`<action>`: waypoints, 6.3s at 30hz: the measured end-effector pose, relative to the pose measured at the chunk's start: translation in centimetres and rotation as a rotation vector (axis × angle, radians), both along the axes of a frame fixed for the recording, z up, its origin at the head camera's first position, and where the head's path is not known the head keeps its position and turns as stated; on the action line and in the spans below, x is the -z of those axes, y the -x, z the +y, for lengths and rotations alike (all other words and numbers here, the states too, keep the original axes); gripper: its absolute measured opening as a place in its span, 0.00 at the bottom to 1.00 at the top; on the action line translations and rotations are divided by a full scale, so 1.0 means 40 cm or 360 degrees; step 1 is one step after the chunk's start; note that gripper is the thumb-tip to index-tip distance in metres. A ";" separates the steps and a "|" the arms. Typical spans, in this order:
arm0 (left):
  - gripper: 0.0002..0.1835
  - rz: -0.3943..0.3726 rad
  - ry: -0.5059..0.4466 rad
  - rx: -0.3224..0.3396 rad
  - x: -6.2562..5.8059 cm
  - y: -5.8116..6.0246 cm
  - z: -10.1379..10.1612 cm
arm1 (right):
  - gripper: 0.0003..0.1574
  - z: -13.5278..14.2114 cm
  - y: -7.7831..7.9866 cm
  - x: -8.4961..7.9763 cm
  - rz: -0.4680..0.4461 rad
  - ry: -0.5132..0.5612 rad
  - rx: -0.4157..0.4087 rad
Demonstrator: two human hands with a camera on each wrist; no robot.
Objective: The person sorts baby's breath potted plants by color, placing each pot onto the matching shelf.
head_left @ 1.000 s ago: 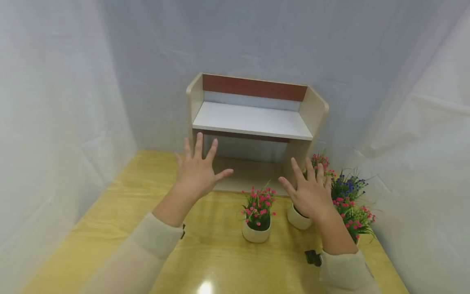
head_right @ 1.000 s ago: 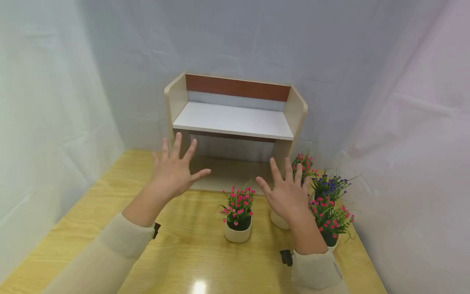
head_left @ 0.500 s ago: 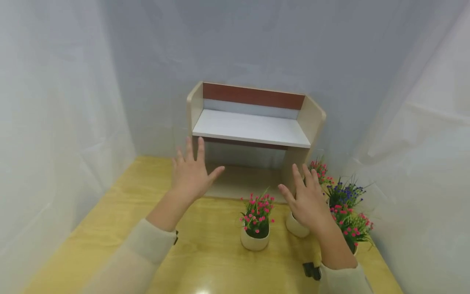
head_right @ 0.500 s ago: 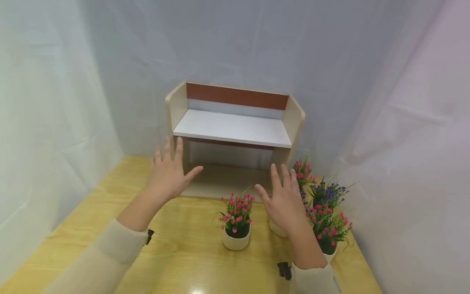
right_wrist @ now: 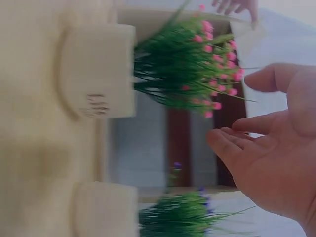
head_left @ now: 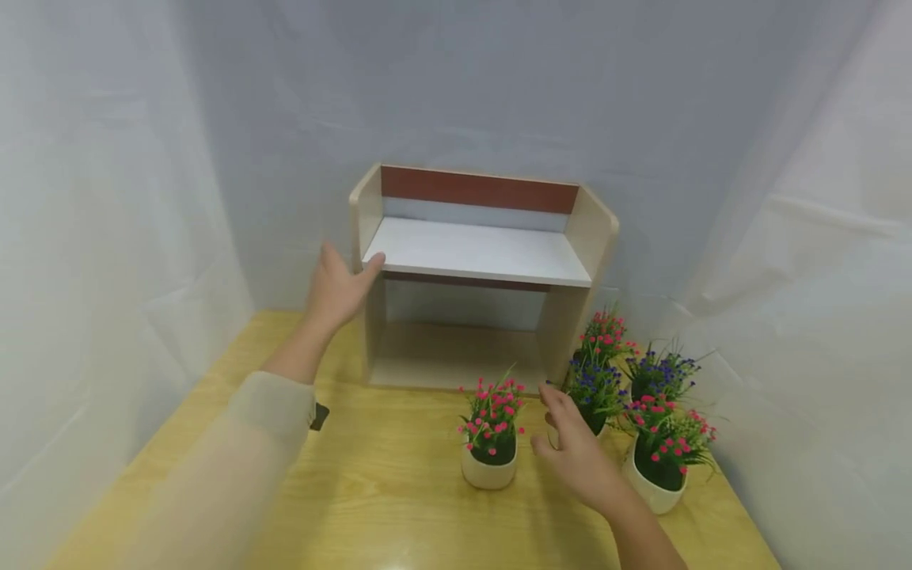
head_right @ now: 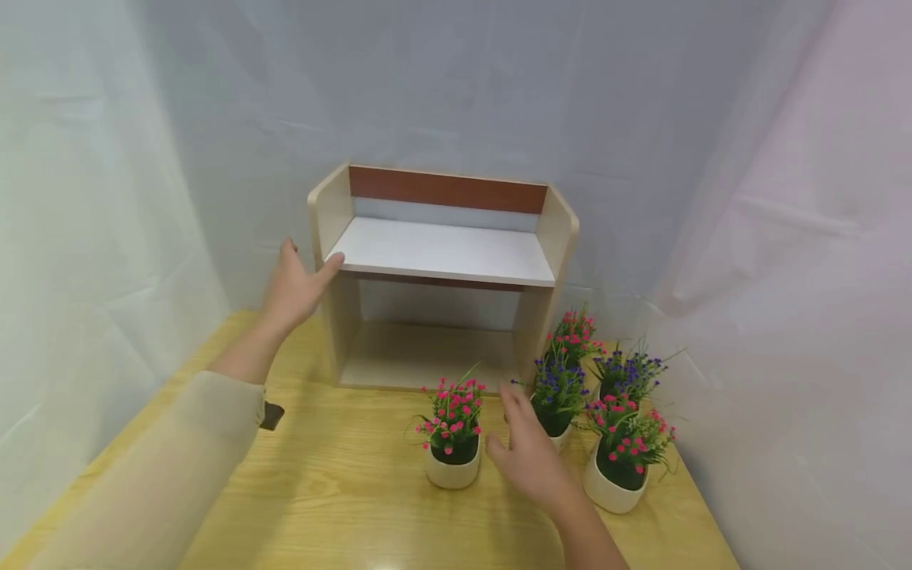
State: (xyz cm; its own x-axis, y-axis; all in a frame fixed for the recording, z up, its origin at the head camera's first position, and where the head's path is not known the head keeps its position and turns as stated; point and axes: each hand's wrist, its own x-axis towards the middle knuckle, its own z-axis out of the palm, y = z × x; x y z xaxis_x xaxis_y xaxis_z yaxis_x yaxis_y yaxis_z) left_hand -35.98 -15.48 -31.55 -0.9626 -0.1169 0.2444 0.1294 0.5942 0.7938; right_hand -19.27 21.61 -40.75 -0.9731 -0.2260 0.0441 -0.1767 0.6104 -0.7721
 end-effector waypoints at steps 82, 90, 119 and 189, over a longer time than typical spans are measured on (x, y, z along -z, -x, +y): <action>0.36 0.0095 -0.0797 0.0166 0.077 0.178 0.036 | 0.63 -0.300 0.358 0.260 -0.0060 0.0449 -0.0184; 0.36 0.0107 -0.0796 0.0188 0.078 0.181 0.046 | 0.65 -0.301 0.380 0.261 -0.0140 0.0412 -0.0069; 0.36 0.0107 -0.0802 0.0180 0.070 0.167 0.044 | 0.54 -0.380 0.514 0.256 0.0013 0.0233 0.0010; 0.35 0.0137 -0.0795 0.0173 0.060 0.175 0.058 | 0.40 -0.213 0.261 0.208 0.0144 0.0891 0.0521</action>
State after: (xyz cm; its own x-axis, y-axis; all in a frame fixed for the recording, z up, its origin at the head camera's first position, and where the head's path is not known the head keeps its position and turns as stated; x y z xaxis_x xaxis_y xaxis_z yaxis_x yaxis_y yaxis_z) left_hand -42.97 -13.17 -33.96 -0.9545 -0.1399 0.2633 0.2467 0.1252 0.9610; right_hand -29.73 13.09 -49.08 -0.9747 0.1620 0.1541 -0.1293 0.1538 -0.9796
